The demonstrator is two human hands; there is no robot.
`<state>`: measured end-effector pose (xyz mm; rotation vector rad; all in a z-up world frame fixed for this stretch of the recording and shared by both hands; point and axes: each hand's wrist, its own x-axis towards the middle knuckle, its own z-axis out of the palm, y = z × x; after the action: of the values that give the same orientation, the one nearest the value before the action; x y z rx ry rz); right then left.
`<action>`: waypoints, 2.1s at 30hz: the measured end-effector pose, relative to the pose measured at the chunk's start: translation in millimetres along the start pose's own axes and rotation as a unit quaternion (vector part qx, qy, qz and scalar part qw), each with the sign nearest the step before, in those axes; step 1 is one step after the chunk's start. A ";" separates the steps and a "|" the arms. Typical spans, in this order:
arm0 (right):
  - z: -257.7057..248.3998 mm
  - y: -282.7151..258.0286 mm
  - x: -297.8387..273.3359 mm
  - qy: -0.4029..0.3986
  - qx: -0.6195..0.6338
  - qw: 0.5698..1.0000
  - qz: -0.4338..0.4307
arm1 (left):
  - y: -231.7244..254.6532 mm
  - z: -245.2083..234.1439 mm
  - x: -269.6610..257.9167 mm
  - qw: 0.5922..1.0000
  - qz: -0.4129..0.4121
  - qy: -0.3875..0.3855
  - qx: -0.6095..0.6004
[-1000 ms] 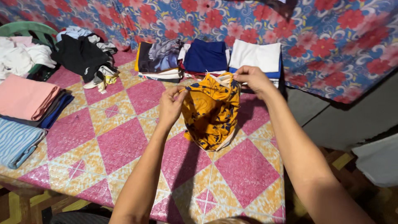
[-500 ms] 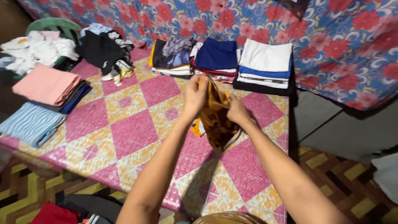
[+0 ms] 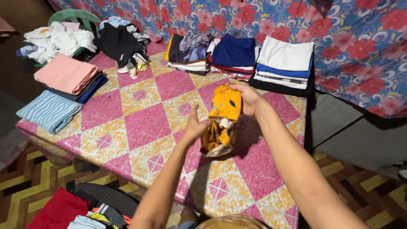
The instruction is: The person folds a pink t-shirt, a yellow floral top, and a black polo shirt on a table and places them onto stacks of folded laundry.
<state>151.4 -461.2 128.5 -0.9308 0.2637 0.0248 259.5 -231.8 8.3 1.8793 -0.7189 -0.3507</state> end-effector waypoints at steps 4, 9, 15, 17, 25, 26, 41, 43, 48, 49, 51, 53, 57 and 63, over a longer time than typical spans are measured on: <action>43.1 -20.1 -18.7 -0.053 0.057 0.996 -0.036 | -48.1 28.9 -30.5 0.984 -0.090 0.028 -0.152; 66.7 -37.2 -47.8 -0.098 0.088 0.983 -0.128 | -2.5 7.1 -67.4 0.809 -0.387 -0.182 -0.403; -8.4 -3.5 -47.5 0.025 0.076 0.979 -0.188 | 5.3 37.6 -36.6 0.695 -0.210 -0.122 -0.677; -60.0 21.1 -48.7 0.081 0.062 0.991 -0.082 | -1.8 38.2 -16.6 0.699 -0.163 -0.084 -0.691; -103.2 133.0 -66.5 0.316 -0.248 0.914 -0.051 | 52.4 12.7 -30.3 0.696 -0.177 -0.221 -0.660; -93.0 134.6 -64.2 0.259 -0.216 0.937 -0.095 | 62.2 11.4 -32.6 0.684 -0.189 -0.232 -0.665; 22.2 86.1 -114.5 -0.072 0.178 0.978 -0.078 | 127.3 1.7 -38.6 0.666 -0.201 -0.391 -0.603; 1.1 81.0 -110.3 -0.012 0.064 0.993 -0.103 | 116.6 -3.8 -26.4 0.759 -0.222 -0.323 -0.519; -61.2 49.3 -105.3 0.194 0.040 0.954 -0.225 | 34.7 -34.7 -10.9 0.852 -0.236 -0.182 -0.431; -69.4 39.0 -105.6 0.221 0.042 0.941 -0.253 | 11.8 -41.0 -8.3 0.856 -0.273 -0.164 -0.407; -77.1 19.4 -109.9 0.221 -0.021 0.936 -0.272 | -36.9 -54.1 -7.1 0.881 -0.314 -0.167 -0.312; -70.2 4.8 -113.6 0.207 -0.091 0.934 -0.278 | -70.2 -54.9 -7.0 0.911 -0.317 -0.208 -0.165; -34.0 -19.9 -115.7 0.105 -0.187 0.957 -0.197 | -37.7 -51.6 -5.6 0.969 -0.136 -0.147 0.143; 24.0 -53.7 -132.3 -0.100 -0.368 0.917 -0.116 | 137.9 -26.5 -15.0 0.954 0.153 -0.148 -0.210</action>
<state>35.8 -462.1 215.7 -1.6953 -0.0631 -0.0005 218.4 -240.9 143.1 1.3027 -1.0322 -0.5455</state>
